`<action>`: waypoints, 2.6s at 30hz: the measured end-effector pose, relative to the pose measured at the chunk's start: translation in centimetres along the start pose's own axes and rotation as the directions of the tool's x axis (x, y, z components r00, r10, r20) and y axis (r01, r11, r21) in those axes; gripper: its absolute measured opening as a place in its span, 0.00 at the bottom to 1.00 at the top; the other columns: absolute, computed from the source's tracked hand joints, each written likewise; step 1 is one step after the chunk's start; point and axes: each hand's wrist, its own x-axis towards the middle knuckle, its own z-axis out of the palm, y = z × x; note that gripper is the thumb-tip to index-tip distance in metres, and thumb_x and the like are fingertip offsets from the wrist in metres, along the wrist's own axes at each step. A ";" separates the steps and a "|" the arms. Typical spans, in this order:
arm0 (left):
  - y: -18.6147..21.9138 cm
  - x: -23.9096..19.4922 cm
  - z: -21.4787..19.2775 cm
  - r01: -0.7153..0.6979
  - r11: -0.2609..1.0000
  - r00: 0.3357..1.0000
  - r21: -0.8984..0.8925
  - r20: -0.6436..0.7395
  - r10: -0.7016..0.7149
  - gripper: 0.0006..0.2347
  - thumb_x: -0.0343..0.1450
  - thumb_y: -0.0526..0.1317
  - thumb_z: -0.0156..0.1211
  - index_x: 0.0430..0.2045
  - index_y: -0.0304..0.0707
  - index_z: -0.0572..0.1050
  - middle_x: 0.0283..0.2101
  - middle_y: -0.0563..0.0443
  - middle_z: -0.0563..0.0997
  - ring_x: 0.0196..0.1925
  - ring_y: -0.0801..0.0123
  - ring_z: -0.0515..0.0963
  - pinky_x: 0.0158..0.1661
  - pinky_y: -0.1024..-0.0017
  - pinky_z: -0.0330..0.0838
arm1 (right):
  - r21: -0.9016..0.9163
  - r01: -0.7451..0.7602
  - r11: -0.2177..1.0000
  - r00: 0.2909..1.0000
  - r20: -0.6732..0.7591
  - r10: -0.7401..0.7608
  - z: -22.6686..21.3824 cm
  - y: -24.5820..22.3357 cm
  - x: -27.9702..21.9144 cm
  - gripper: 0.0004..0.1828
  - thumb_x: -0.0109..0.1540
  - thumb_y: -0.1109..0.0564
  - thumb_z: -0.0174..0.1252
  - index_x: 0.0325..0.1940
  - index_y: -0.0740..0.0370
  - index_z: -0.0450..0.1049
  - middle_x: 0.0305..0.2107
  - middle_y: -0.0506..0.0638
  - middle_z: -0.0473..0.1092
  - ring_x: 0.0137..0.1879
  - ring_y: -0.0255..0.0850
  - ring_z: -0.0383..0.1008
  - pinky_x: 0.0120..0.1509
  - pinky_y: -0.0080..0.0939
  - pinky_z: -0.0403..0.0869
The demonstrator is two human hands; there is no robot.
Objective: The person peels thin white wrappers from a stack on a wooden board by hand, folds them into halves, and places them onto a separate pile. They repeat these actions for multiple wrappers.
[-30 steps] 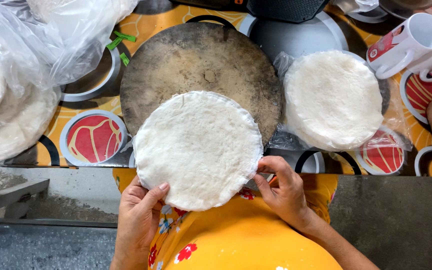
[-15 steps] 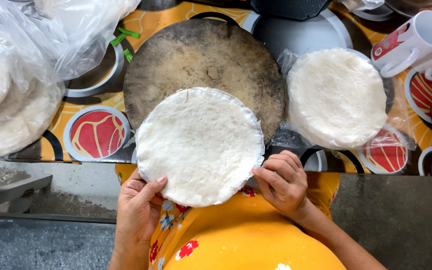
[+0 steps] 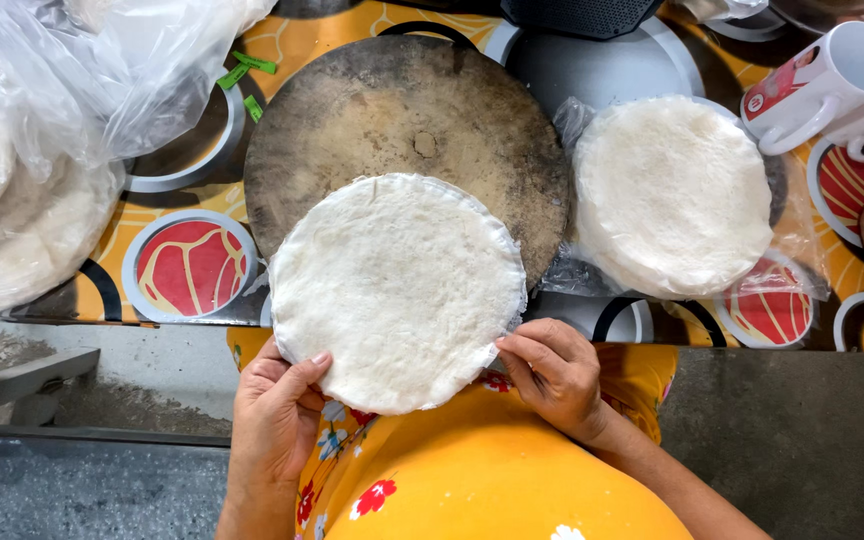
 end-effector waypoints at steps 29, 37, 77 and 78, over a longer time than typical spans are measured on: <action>0.3 -0.1 0.4 -0.010 0.998 0.999 0.055 -0.040 0.012 0.15 0.69 0.26 0.57 0.50 0.23 0.73 0.45 0.36 0.83 0.43 0.63 0.84 0.46 0.68 0.77 | 0.663 -0.745 0.077 0.554 0.550 0.625 0.3 1.2 -2.7 0.09 0.69 0.62 0.55 0.40 0.72 0.77 0.30 0.56 0.77 0.32 0.40 0.78 0.39 0.38 0.78; 1.0 -0.1 1.6 -0.031 0.998 0.997 0.062 -0.075 0.036 0.10 0.73 0.31 0.57 0.46 0.23 0.77 0.42 0.40 0.85 0.41 0.68 0.84 0.43 0.73 0.76 | 0.646 -0.763 0.030 0.460 0.510 0.727 0.5 1.6 -2.7 0.12 0.68 0.57 0.55 0.40 0.70 0.77 0.27 0.54 0.78 0.27 0.38 0.78 0.32 0.36 0.77; -6.6 -0.7 1.0 0.088 0.928 0.970 0.362 0.180 -0.162 0.07 0.69 0.32 0.64 0.30 0.21 0.81 0.32 0.40 0.88 0.35 0.66 0.87 0.41 0.72 0.80 | 0.734 -0.673 -0.093 0.440 0.498 0.747 -0.8 3.2 -2.9 0.10 0.69 0.59 0.53 0.45 0.70 0.76 0.28 0.59 0.79 0.31 0.42 0.82 0.34 0.37 0.79; -6.7 -0.8 1.1 0.077 0.929 0.970 0.362 0.188 -0.154 0.07 0.69 0.33 0.63 0.30 0.22 0.82 0.32 0.40 0.88 0.35 0.66 0.86 0.41 0.72 0.80 | 0.734 -0.673 -0.093 0.436 0.495 0.751 -0.9 3.1 -3.0 0.10 0.69 0.59 0.53 0.45 0.70 0.75 0.29 0.59 0.79 0.31 0.42 0.81 0.34 0.37 0.79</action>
